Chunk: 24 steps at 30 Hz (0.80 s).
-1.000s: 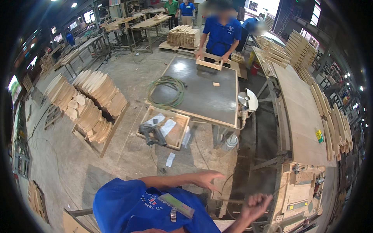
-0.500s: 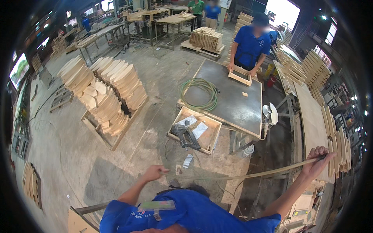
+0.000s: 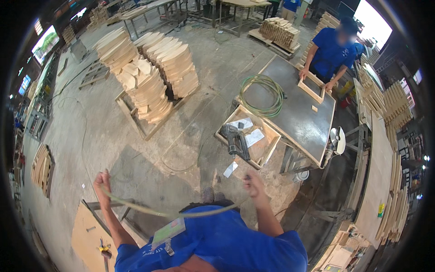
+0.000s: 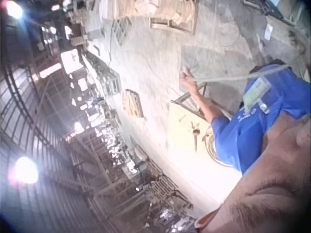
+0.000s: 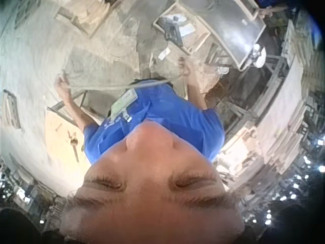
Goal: The person coils a green hose, places it on a table, then picks up a nail gun and a box of nails. They walk through the workshop carrying the items and place them on a workbench.
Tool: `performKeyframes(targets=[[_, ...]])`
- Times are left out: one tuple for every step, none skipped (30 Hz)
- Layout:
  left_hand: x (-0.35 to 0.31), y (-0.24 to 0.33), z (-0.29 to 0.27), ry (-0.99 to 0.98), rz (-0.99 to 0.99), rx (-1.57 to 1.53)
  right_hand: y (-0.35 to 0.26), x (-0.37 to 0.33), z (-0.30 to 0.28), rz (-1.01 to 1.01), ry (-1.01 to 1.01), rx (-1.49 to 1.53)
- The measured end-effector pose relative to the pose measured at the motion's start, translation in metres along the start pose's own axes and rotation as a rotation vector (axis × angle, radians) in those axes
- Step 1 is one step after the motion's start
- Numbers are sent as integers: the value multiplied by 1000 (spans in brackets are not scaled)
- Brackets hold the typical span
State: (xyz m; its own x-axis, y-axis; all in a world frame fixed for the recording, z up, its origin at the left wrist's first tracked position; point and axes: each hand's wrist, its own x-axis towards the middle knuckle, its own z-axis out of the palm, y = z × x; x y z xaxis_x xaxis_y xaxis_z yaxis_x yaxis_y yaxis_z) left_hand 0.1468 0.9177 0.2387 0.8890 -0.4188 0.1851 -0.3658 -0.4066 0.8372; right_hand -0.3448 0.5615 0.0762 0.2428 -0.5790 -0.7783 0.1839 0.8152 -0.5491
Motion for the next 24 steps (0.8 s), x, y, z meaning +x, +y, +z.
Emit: performKeyframes(targets=[[0,18,-8,85,6,90,22,1,22,93,-177,9],[3,41,-9,96,8,167,38,1,38,237,-299,22],[8,66,-7,98,16,241,47,0,47,377,-417,45],[4,79,-14,122,16,335,54,-2,58,439,-460,47],[4,78,-22,129,3,413,58,-4,67,499,-501,53],[1,72,-30,169,41,409,64,-4,73,563,-541,55],[0,66,-35,205,83,405,65,-3,74,561,-539,86],[2,61,-43,236,129,400,69,-6,74,587,-570,185],[6,54,-46,204,50,419,67,-4,68,595,-588,275],[10,49,-42,187,4,493,64,-4,65,596,-603,365],[14,43,-36,167,-40,566,63,-9,59,454,-485,365],[22,38,-33,144,-76,640,59,-13,55,366,-483,267],[24,24,-36,137,-57,584,54,-14,56,289,-496,158],[28,-2,-37,125,-6,574,52,-16,59,212,-508,52],[28,-37,-49,138,35,585,47,-26,74,241,-566,23],[33,-58,-60,135,87,584,45,-37,90,247,-573,-22],[41,-63,-60,45,-61,443,43,-53,112,241,-558,-64],[52,-54,-43,-63,-199,288,44,-63,131,221,-527,-101],[61,-41,-25,-180,-334,137,54,-63,144,151,-494,-219],[66,-40,-20,-235,-301,61,68,-61,161,94,-482,-346],[70,-45,-16,-280,-270,-14,79,-58,182,37,-475,-479],[76,-41,-11,-329,-234,-89,89,-55,205,27,-491,-557],[78,-37,-4,-383,-273,-117,98,-53,228,17,-506,-635],[83,-23,7,-446,-300,-143,106,-51,250,-1,-516,-703]])
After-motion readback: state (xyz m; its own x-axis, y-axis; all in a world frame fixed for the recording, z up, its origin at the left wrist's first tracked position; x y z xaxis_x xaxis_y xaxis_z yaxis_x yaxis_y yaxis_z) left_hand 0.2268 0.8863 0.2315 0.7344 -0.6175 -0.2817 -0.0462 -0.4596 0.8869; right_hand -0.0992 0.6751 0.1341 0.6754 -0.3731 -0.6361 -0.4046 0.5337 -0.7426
